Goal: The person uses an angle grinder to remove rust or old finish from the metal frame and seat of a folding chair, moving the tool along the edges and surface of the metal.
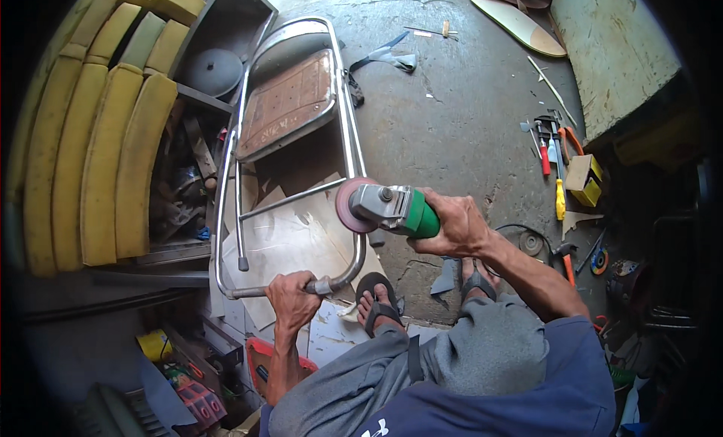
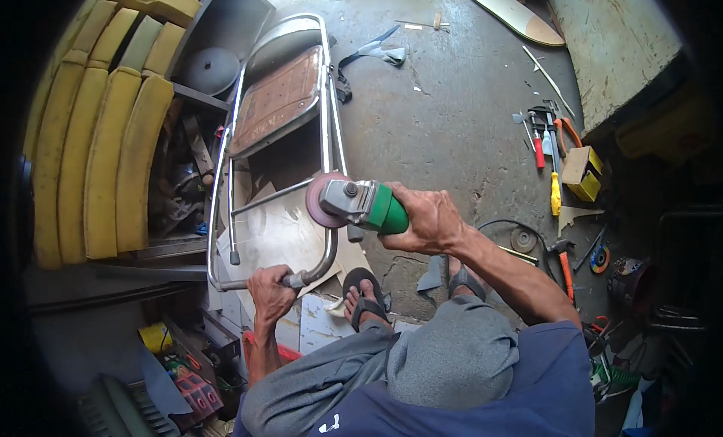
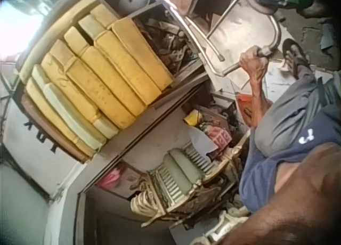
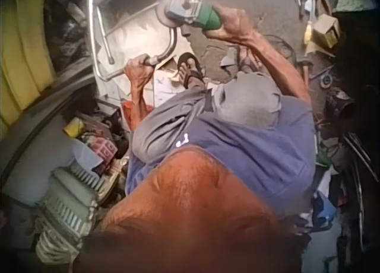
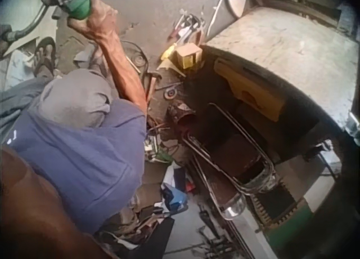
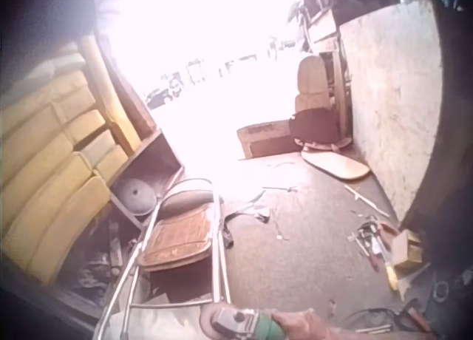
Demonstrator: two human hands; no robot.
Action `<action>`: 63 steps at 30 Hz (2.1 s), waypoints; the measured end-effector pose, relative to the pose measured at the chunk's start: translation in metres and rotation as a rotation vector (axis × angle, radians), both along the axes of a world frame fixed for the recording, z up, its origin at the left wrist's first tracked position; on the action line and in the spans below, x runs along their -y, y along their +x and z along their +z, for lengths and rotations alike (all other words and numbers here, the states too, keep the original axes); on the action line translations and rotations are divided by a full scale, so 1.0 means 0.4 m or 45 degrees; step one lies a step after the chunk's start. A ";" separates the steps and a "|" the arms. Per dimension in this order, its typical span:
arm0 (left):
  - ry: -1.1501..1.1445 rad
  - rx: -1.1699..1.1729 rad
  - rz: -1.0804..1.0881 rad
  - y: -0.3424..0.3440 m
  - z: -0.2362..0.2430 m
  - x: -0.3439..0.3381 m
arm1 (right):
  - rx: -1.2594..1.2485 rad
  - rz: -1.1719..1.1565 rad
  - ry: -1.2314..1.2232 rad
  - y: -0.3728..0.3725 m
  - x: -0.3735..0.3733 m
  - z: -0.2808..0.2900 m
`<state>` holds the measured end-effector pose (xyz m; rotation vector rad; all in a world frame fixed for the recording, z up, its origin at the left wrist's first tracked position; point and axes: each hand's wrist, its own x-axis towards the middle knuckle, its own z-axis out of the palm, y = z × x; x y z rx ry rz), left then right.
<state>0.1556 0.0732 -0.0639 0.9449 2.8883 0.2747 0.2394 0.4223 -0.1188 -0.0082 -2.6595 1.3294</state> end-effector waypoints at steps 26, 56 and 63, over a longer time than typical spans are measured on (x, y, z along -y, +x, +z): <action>-0.013 -0.029 -0.061 -0.011 0.235 0.064 | -0.080 0.075 0.162 -0.237 -0.059 0.099; -0.060 -0.003 0.074 -0.018 0.193 0.143 | 0.332 0.745 0.448 -0.177 0.012 0.333; 0.003 -0.014 0.049 -0.009 0.153 0.151 | 0.258 0.268 0.459 -0.299 -0.066 0.184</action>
